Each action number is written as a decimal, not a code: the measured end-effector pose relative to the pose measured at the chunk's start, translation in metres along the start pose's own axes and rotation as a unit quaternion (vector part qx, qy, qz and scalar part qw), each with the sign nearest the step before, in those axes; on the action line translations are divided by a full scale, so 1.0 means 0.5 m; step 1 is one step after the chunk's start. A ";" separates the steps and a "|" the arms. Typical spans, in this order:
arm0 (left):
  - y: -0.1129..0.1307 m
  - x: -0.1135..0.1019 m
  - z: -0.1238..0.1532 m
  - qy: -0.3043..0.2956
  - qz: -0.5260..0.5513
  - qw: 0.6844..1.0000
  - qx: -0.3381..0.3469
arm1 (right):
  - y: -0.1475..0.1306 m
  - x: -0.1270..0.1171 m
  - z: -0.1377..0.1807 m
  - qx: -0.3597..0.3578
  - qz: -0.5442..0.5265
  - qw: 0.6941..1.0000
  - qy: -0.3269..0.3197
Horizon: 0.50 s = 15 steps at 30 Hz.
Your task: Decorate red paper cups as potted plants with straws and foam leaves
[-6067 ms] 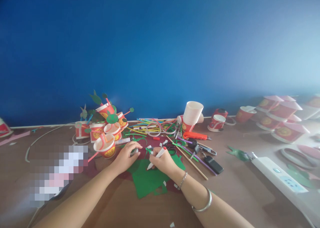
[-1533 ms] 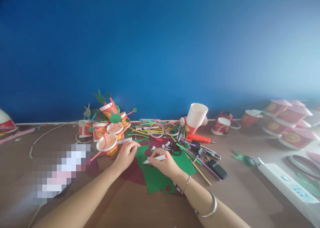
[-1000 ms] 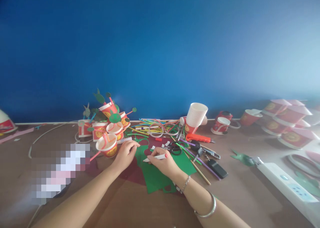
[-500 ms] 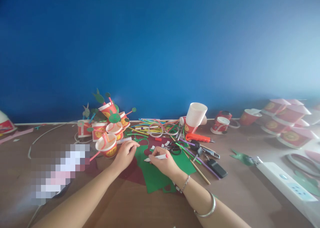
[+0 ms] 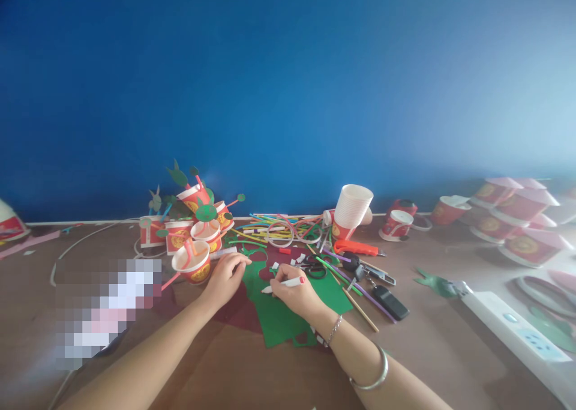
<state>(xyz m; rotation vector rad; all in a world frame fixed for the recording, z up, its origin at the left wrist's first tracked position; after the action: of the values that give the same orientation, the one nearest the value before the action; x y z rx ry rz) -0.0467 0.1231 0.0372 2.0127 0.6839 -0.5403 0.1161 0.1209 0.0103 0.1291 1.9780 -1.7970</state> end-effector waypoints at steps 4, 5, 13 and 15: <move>-0.001 0.001 0.000 0.000 0.001 1.000 -0.001 | -0.002 0.000 0.001 0.004 0.008 1.000 -0.001; -0.001 0.002 0.000 -0.001 0.001 1.000 -0.001 | -0.002 0.000 0.001 0.004 0.009 1.000 -0.001; -0.001 0.003 0.000 -0.008 -0.002 1.000 -0.005 | -0.005 0.001 0.002 0.011 0.010 1.000 -0.003; -0.001 0.003 0.000 -0.007 -0.002 1.000 -0.005 | -0.005 0.002 0.003 0.013 0.008 1.000 -0.007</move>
<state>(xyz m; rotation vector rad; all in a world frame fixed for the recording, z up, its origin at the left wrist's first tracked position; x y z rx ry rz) -0.0459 0.1237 0.0363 1.9975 0.6799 -0.5529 0.1146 0.1190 0.0118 0.1400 1.9401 -1.8100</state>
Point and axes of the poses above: each hand's wrist, its own z-axis away from the middle knuckle, its own x-axis out of the palm, y = z × x, the point moved 10 cm from there along -z, towards the middle knuckle
